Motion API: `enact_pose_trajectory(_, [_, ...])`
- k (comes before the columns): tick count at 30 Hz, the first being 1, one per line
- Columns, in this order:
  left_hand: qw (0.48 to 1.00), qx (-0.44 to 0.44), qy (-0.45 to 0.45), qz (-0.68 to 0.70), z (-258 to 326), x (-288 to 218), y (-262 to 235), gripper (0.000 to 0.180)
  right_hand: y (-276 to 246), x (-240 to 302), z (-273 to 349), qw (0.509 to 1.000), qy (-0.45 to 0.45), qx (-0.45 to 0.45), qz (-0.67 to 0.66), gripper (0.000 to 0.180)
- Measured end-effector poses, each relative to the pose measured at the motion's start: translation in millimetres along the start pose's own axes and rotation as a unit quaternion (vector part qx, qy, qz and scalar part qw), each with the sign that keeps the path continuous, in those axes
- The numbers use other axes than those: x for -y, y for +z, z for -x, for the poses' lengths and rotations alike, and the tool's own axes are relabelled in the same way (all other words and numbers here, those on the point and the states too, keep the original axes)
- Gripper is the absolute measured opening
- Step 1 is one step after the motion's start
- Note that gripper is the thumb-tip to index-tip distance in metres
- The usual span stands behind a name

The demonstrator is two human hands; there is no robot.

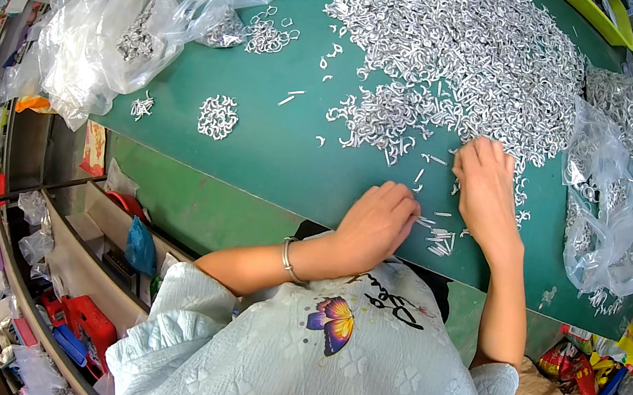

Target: The person sorts through a large pile of silver metal parts on a green table by hand, picking them up individually and placing them into smaller groups and plastic bags.

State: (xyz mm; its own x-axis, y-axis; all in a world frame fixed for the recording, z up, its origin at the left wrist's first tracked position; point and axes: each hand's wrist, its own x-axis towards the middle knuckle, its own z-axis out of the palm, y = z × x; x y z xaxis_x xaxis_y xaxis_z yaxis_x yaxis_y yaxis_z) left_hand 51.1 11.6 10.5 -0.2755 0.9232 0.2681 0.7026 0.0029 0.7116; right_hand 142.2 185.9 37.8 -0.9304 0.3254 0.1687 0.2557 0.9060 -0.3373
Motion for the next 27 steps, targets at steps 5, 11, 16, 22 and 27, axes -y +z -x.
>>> enact_pose_trajectory(5, [1.0, 0.008, -0.003, 0.003, 5.5, 0.2, 3.8, 0.014, 4.9, 8.7, 1.6, 0.999, 0.001, -0.02, -0.04, 0.011])
enact_pose_trajectory(11, [0.999, 0.026, 0.019, -0.003, -3.6, 0.6, 3.2, 0.014, 18.3, -2.1, -8.5, 0.999, -0.017, -0.033, -0.017, 0.011])
enact_pose_trajectory(16, [0.996, -0.044, -0.01, -0.081, -26.3, 24.8, -6.8, 0.016, -8.1, 6.1, 18.2, 0.999, 0.012, 0.031, -0.033, 0.01])
enact_pose_trajectory(22, [0.995, -0.043, 0.014, -0.085, -36.8, 30.6, 1.4, 0.017, -11.4, 11.4, 45.5, 0.995, 0.009, 0.082, -0.053, 0.007])
enact_pose_trajectory(27, [0.993, -0.03, 0.003, -0.113, -30.1, 33.0, -4.1, 0.017, -20.6, 3.2, 54.2, 0.992, 0.05, 0.027, -0.116, 0.014])
